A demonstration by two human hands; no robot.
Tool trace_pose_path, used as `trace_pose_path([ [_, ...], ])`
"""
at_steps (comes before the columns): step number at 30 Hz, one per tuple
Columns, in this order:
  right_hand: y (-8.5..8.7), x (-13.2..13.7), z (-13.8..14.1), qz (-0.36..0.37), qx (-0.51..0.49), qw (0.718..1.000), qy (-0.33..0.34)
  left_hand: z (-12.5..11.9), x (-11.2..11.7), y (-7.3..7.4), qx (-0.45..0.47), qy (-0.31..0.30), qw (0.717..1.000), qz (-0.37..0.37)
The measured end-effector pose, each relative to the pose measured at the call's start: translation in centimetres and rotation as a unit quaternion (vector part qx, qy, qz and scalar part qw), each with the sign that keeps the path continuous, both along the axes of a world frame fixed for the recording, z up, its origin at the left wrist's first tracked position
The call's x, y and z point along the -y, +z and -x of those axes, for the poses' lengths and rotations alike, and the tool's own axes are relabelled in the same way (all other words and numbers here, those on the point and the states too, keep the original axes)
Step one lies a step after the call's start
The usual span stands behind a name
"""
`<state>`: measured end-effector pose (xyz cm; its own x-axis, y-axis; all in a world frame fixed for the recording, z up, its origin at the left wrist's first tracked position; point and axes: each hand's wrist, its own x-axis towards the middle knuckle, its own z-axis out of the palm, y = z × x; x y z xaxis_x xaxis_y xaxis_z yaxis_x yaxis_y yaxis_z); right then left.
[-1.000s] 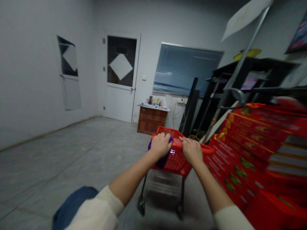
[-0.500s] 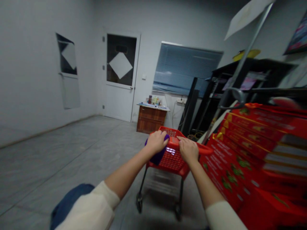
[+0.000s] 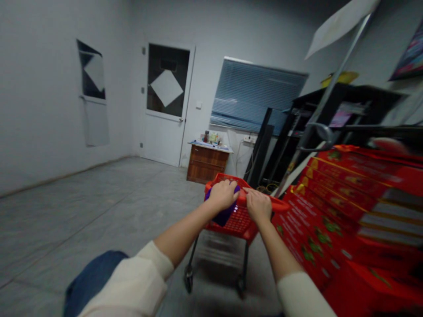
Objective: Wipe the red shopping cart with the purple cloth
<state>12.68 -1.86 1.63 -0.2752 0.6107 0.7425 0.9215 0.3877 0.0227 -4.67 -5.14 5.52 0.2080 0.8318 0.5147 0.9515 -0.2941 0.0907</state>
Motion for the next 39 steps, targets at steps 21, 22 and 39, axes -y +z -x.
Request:
trace_pose_path([
  [21, -0.2, -0.2, -0.3, -0.006, -0.017, 1.000, 0.005, -0.2, 0.7, -0.2, 0.002, 0.003, 1.000, -0.005],
  [22, -0.2, -0.3, -0.3, -0.003, -0.018, 1.000, 0.009, 1.0, 0.6, -0.3, -0.002, 0.006, 1.000, -0.003],
  [39, -0.4, -0.2, 0.0, -0.007, -0.018, 1.000, -0.015, -3.1, 0.6, -0.7, 0.039, 0.043, 0.998, -0.015],
])
